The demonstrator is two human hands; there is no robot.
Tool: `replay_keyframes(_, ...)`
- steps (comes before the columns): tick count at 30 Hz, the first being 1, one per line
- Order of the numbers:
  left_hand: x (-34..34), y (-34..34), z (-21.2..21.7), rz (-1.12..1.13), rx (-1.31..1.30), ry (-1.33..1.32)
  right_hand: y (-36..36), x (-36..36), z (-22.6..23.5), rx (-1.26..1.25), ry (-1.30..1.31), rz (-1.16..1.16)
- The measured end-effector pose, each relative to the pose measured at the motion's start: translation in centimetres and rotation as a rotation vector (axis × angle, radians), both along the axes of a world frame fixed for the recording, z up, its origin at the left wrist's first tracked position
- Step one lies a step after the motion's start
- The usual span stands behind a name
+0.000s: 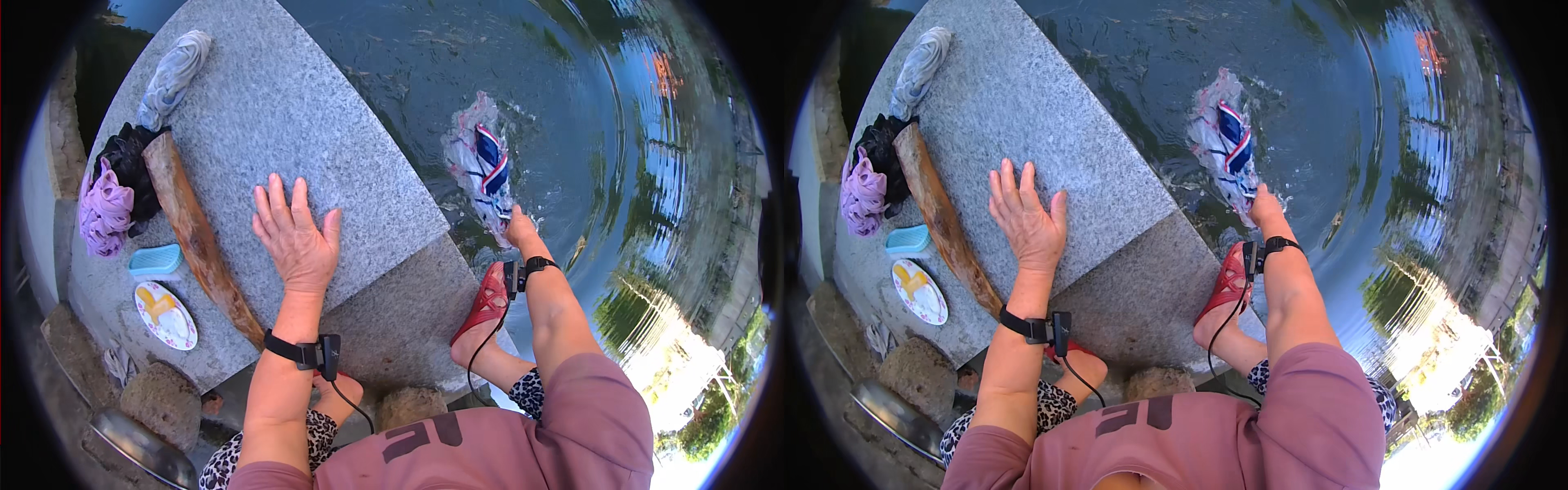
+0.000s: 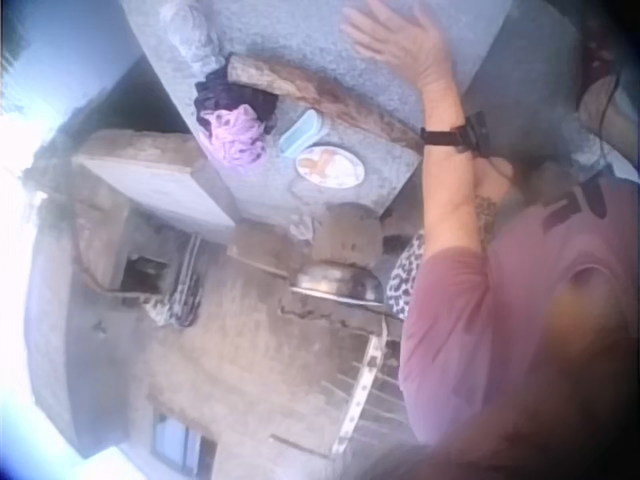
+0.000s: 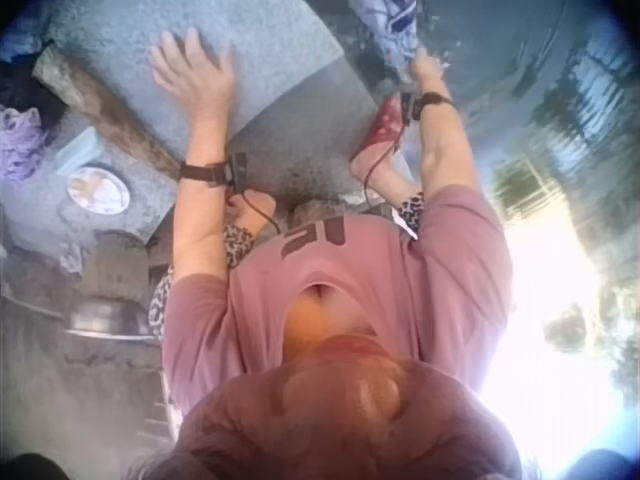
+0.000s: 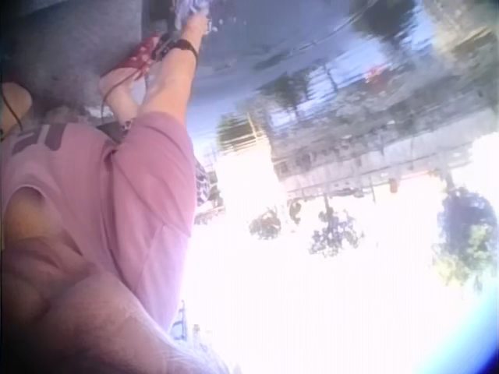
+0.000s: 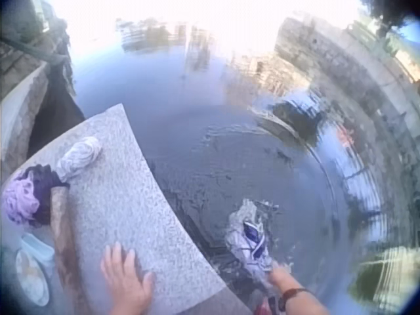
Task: Washing clothes by beating them with a wooden stick on a stone slab and rinsing them in water.
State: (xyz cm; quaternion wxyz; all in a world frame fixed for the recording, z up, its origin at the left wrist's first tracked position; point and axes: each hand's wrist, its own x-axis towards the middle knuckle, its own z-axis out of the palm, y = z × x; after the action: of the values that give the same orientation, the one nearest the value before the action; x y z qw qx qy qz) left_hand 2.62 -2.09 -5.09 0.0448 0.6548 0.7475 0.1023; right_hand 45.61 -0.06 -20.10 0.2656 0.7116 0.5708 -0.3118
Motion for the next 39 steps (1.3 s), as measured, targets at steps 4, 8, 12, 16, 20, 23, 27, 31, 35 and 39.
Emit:
replay_keyframes(4, 0.4, 0.3, -0.2, -0.002, 0.013, 0.011, 3.0, -2.1, -2.6, 0.139, 0.057, -0.352)
replay_keyframes(8, 0.4, 0.2, -0.4, -0.011, 0.026, 0.012, 12.1, -7.1, -0.5, 0.399, 1.034, -0.866)
replay_keyframes(12, -0.5, -0.2, 0.1, -0.001, 0.031, 0.036, 15.8, -10.8, 6.7, 0.368, 1.436, -1.099)
replay_keyframes(16, 0.1, 0.1, -0.1, -0.006, 0.040, 0.035, 11.9, -5.4, 3.6, 0.692, 0.610, -0.209)
replay_keyframes(20, 0.2, 0.0, -0.6, -0.009, 0.021, 0.029, 3.8, -2.9, 0.9, 0.180, 0.142, -0.028)
replay_keyframes(23, -0.2, 0.0, 0.2, 0.002, 0.008, 0.024, 1.7, -2.8, 0.8, -0.049, 0.095, -0.002)
replay_keyframes(27, 0.2, 0.1, 0.1, -0.004, 0.030, 0.010, 4.1, -3.5, 1.4, 0.058, 0.119, -0.087)
replay_keyframes(31, 1.1, 0.3, 0.1, -0.001, 0.058, -0.027, 10.5, -5.3, 7.0, 0.440, 0.600, -0.714)
replay_keyframes(35, -1.0, -0.7, -0.7, 0.045, 0.058, -0.028, 11.0, -11.4, 19.2, 0.309, 0.965, -0.850)
replay_keyframes(39, 0.0, 0.3, 3.6, 0.070, -0.113, -0.237, 10.1, -13.3, 32.2, 0.328, 1.201, -0.785)
